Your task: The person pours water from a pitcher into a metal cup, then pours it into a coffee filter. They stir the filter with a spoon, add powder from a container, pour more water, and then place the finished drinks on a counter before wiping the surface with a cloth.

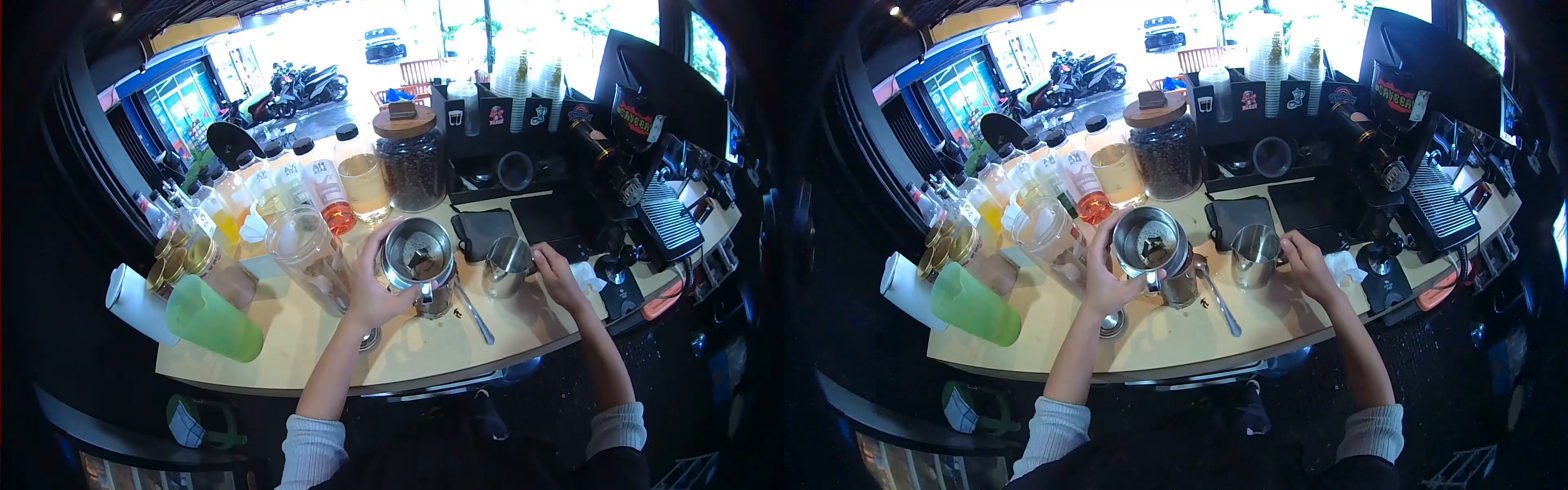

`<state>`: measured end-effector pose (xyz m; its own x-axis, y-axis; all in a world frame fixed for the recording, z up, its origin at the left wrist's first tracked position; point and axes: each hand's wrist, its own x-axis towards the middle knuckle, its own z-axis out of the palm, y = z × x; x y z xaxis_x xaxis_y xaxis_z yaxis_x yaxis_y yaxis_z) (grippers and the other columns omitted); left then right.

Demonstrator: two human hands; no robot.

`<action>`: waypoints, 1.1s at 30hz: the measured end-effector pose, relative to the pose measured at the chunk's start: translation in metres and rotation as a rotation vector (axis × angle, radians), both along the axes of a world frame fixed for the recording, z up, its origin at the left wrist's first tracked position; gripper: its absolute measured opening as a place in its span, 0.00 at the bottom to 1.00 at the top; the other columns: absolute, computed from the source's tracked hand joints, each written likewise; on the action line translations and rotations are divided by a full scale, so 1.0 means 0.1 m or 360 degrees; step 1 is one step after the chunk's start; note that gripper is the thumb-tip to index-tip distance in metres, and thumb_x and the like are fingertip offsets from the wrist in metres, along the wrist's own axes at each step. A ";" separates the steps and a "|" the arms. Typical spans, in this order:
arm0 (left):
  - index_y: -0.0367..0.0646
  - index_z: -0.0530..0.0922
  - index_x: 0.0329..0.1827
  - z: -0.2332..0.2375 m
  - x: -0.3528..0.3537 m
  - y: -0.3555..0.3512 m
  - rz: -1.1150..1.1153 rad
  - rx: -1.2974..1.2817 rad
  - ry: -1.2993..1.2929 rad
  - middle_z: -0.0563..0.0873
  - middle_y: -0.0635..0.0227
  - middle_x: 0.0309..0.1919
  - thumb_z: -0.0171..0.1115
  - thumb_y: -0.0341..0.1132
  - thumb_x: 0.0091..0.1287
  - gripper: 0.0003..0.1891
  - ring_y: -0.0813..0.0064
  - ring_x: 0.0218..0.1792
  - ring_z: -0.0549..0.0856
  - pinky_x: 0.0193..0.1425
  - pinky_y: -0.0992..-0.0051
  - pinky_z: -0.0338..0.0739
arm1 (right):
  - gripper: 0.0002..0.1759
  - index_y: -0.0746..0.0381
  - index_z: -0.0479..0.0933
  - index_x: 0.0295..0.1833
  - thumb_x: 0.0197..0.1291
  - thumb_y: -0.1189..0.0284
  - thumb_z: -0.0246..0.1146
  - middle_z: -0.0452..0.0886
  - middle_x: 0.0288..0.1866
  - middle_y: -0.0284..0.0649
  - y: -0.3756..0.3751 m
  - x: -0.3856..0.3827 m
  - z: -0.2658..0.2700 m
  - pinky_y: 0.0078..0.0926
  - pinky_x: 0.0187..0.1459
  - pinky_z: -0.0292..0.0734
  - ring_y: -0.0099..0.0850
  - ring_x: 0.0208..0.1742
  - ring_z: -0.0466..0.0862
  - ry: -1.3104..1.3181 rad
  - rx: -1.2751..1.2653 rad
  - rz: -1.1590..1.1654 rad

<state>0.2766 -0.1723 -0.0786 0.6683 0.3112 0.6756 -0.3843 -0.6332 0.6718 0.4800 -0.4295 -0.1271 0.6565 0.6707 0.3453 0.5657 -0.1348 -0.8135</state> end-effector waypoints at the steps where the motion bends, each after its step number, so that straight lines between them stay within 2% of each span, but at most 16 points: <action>1: 0.40 0.67 0.63 0.00 0.01 0.01 -0.0008 -0.0010 -0.0001 0.76 0.59 0.56 0.72 0.30 0.37 0.43 0.65 0.59 0.75 0.66 0.68 0.66 | 0.10 0.67 0.71 0.43 0.71 0.71 0.49 0.77 0.34 0.38 -0.04 0.03 -0.06 0.26 0.41 0.74 0.25 0.37 0.78 0.0145 0.0036 0.0073; 5: 0.41 0.68 0.63 0.00 0.01 0.02 -0.0006 -0.0023 -0.0015 0.76 0.59 0.56 0.73 0.31 0.37 0.42 0.65 0.59 0.75 0.66 0.66 0.66 | 0.10 0.63 0.68 0.36 0.71 0.70 0.50 0.75 0.31 0.32 -0.15 0.05 -0.24 0.21 0.38 0.71 0.18 0.35 0.74 0.0487 0.0213 0.0272; 8: 0.41 0.69 0.62 -0.04 0.01 0.02 -0.0038 -0.0052 -0.0055 0.76 0.60 0.56 0.74 0.33 0.37 0.42 0.64 0.59 0.75 0.66 0.66 0.65 | 0.09 0.62 0.67 0.35 0.70 0.70 0.52 0.72 0.29 0.30 -0.08 0.06 -0.15 0.16 0.37 0.67 0.17 0.32 0.70 0.0496 0.0433 0.0276; 9: 0.41 0.69 0.62 -0.04 0.01 0.03 -0.0038 -0.0051 -0.0058 0.76 0.60 0.56 0.74 0.33 0.37 0.42 0.64 0.59 0.75 0.66 0.66 0.65 | 0.10 0.60 0.65 0.33 0.69 0.69 0.53 0.69 0.27 0.28 -0.06 0.01 0.01 0.14 0.36 0.63 0.16 0.30 0.66 0.0513 0.0443 0.0278; 13: 0.43 0.69 0.63 -0.04 0.01 0.00 0.0045 0.0051 -0.0031 0.77 0.61 0.56 0.75 0.35 0.37 0.43 0.62 0.58 0.75 0.65 0.66 0.65 | 0.11 0.59 0.65 0.33 0.69 0.67 0.53 0.65 0.26 0.25 0.01 -0.09 0.60 0.15 0.35 0.60 0.14 0.31 0.65 0.0275 0.0368 0.0241; 15: 0.44 0.69 0.63 -0.03 0.01 -0.03 0.0078 0.0061 -0.0034 0.77 0.61 0.56 0.76 0.35 0.37 0.43 0.62 0.57 0.76 0.65 0.66 0.65 | 0.11 0.60 0.66 0.34 0.68 0.68 0.55 0.67 0.26 0.26 0.08 -0.16 0.93 0.15 0.35 0.64 0.13 0.31 0.66 0.0198 0.0409 0.0253; 17: 0.37 0.68 0.62 -0.01 0.00 -0.05 0.0113 0.0107 0.0022 0.77 0.60 0.56 0.80 0.36 0.38 0.44 0.67 0.59 0.76 0.66 0.68 0.66 | 0.10 0.62 0.66 0.34 0.67 0.70 0.57 0.69 0.26 0.27 0.17 -0.26 1.24 0.14 0.35 0.66 0.13 0.30 0.67 0.0181 0.0466 0.0280; 18: 0.37 0.68 0.62 -0.01 0.00 -0.05 0.0111 0.0107 0.0020 0.77 0.60 0.56 0.80 0.36 0.38 0.44 0.67 0.59 0.76 0.66 0.68 0.66 | 0.10 0.62 0.66 0.34 0.66 0.70 0.58 0.69 0.26 0.27 0.21 -0.29 1.37 0.13 0.34 0.66 0.12 0.29 0.67 0.0125 0.0471 0.0329; 24: 0.37 0.67 0.63 0.01 0.03 -0.10 0.0077 0.0056 0.0033 0.77 0.60 0.56 0.80 0.36 0.39 0.44 0.69 0.58 0.76 0.65 0.69 0.67 | 0.12 0.62 0.66 0.30 0.61 0.71 0.62 0.67 0.22 0.25 0.50 -0.48 1.76 0.10 0.27 0.64 0.09 0.26 0.66 -0.0084 0.0324 0.0413; 26: 0.36 0.67 0.63 -0.01 0.06 -0.13 -0.0004 -0.0059 -0.0038 0.77 0.61 0.55 0.80 0.36 0.40 0.45 0.70 0.58 0.77 0.65 0.71 0.68 | 0.14 0.62 0.65 0.29 0.60 0.71 0.64 0.66 0.21 0.26 0.58 -0.63 1.87 0.12 0.26 0.64 0.10 0.25 0.66 -0.0026 0.0213 0.0430; 27: 0.36 0.67 0.63 -0.01 0.06 -0.15 -0.0005 -0.0058 -0.0035 0.77 0.61 0.55 0.80 0.36 0.40 0.45 0.70 0.58 0.77 0.65 0.71 0.68 | 0.15 0.64 0.66 0.29 0.58 0.70 0.65 0.66 0.21 0.28 0.60 -0.67 1.92 0.15 0.26 0.65 0.12 0.26 0.67 -0.0269 0.0133 0.0363; 30: 0.37 0.70 0.60 0.01 0.07 -0.20 -0.0009 -0.0161 -0.0093 0.78 0.59 0.52 0.76 0.34 0.39 0.40 0.67 0.55 0.78 0.62 0.70 0.70 | 0.16 0.66 0.66 0.29 0.56 0.69 0.66 0.65 0.20 0.31 0.70 -0.76 1.97 0.19 0.27 0.67 0.15 0.26 0.68 -0.0426 0.0109 0.0341; 31: 0.37 0.69 0.60 0.02 0.07 -0.21 -0.0003 -0.0185 -0.0067 0.77 0.59 0.52 0.76 0.34 0.39 0.40 0.67 0.55 0.78 0.62 0.69 0.71 | 0.17 0.69 0.67 0.30 0.54 0.69 0.67 0.67 0.21 0.37 0.74 -0.76 1.97 0.25 0.30 0.70 0.22 0.25 0.71 -0.0529 0.0088 0.0307; 32: 0.37 0.69 0.60 0.03 0.07 -0.22 0.0002 -0.0209 -0.0042 0.77 0.59 0.52 0.77 0.34 0.39 0.41 0.67 0.55 0.78 0.62 0.69 0.71 | 0.17 0.69 0.67 0.30 0.54 0.69 0.67 0.67 0.21 0.37 0.76 -0.78 1.99 0.25 0.30 0.70 0.22 0.25 0.71 -0.0530 0.0088 0.0308; 33: 0.37 0.69 0.60 0.03 0.07 -0.23 0.0003 -0.0210 -0.0043 0.77 0.59 0.52 0.77 0.34 0.39 0.41 0.67 0.55 0.78 0.62 0.69 0.71 | 0.17 0.70 0.68 0.31 0.54 0.69 0.67 0.70 0.22 0.41 0.78 -0.81 2.01 0.27 0.31 0.71 0.26 0.25 0.72 -0.0593 0.0082 0.0311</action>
